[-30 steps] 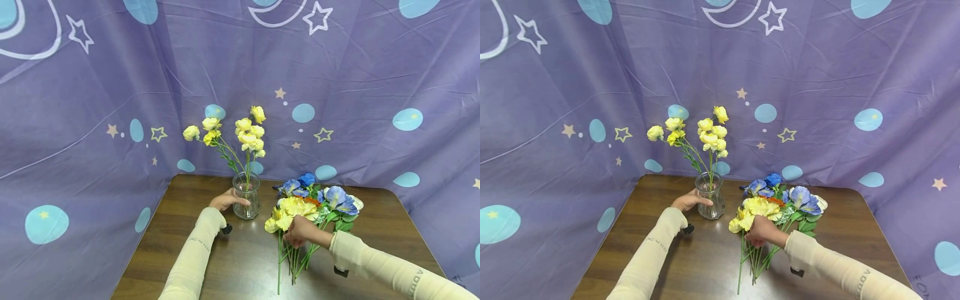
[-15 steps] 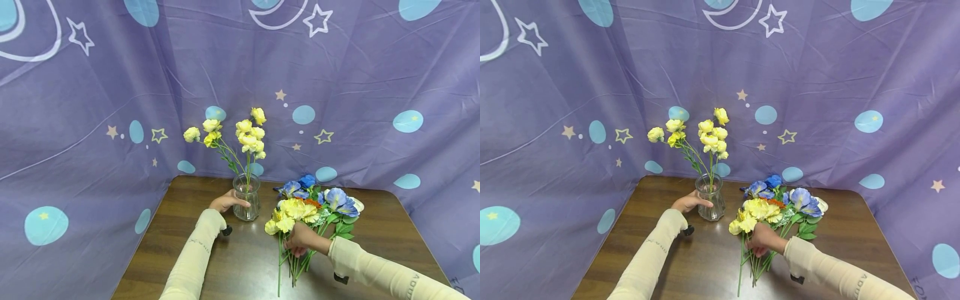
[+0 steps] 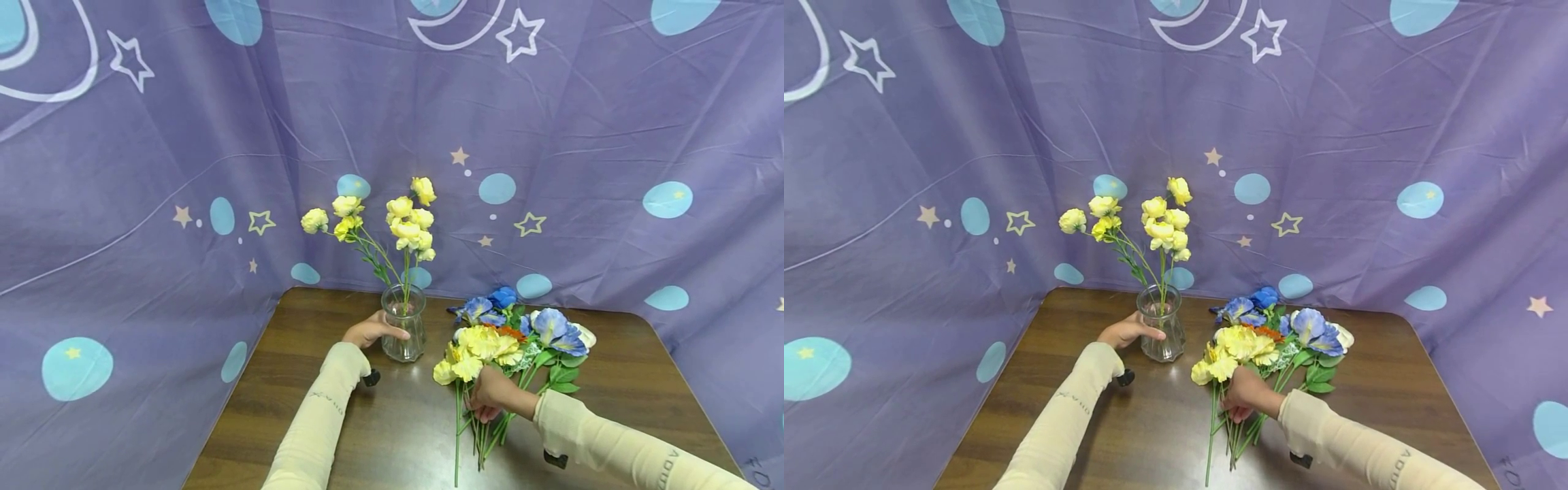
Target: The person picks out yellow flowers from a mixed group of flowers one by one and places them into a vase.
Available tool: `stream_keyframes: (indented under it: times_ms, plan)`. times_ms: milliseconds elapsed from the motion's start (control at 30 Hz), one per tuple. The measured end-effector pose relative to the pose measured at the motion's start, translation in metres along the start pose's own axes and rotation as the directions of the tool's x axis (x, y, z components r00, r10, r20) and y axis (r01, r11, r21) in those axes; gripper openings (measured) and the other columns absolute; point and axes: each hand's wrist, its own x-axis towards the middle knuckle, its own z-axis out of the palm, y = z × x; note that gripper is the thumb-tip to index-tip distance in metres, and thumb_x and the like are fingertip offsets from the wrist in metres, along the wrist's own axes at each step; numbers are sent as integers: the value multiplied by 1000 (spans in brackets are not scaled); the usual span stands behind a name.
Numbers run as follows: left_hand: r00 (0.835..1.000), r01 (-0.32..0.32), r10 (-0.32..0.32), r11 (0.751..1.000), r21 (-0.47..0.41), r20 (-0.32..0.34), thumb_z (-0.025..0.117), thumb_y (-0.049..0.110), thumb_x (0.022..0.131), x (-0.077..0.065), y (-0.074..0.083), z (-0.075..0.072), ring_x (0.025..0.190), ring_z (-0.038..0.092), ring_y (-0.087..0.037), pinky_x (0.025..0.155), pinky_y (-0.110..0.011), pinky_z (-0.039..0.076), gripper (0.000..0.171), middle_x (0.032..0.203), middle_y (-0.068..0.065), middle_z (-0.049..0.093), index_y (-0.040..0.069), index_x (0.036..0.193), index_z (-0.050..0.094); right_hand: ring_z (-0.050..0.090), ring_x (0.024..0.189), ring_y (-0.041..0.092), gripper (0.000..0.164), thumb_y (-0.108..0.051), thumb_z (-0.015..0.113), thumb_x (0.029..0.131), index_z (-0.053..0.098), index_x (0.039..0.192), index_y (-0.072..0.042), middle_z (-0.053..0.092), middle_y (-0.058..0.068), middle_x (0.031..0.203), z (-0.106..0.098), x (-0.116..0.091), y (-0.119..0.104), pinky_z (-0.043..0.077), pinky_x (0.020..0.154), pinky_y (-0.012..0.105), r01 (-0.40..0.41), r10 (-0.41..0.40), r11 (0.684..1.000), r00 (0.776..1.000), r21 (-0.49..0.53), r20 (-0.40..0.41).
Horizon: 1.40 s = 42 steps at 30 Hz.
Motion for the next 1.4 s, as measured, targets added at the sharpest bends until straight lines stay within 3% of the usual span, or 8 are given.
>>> stream_keyframes:
  times_ms: [667,1400]
  plan:
    - [1000,8,-8,1000,4,1,82,14,77,1,0,0,127,58,-23,119,-48,39,74,143,-18,59,-1,143,51,69,47,28,13,8,80,76,72,66,8,68,18,55,8,7,5,61,50,33,42,-41,998,998,37,-37]
    - [1000,3,-3,1000,-7,-10,81,12,78,-3,3,2,124,59,-21,118,-46,40,72,141,-17,61,-2,142,52,71,53,29,12,11,74,81,71,71,7,70,18,59,8,6,4,62,53,35,50,-48,997,998,55,-37]
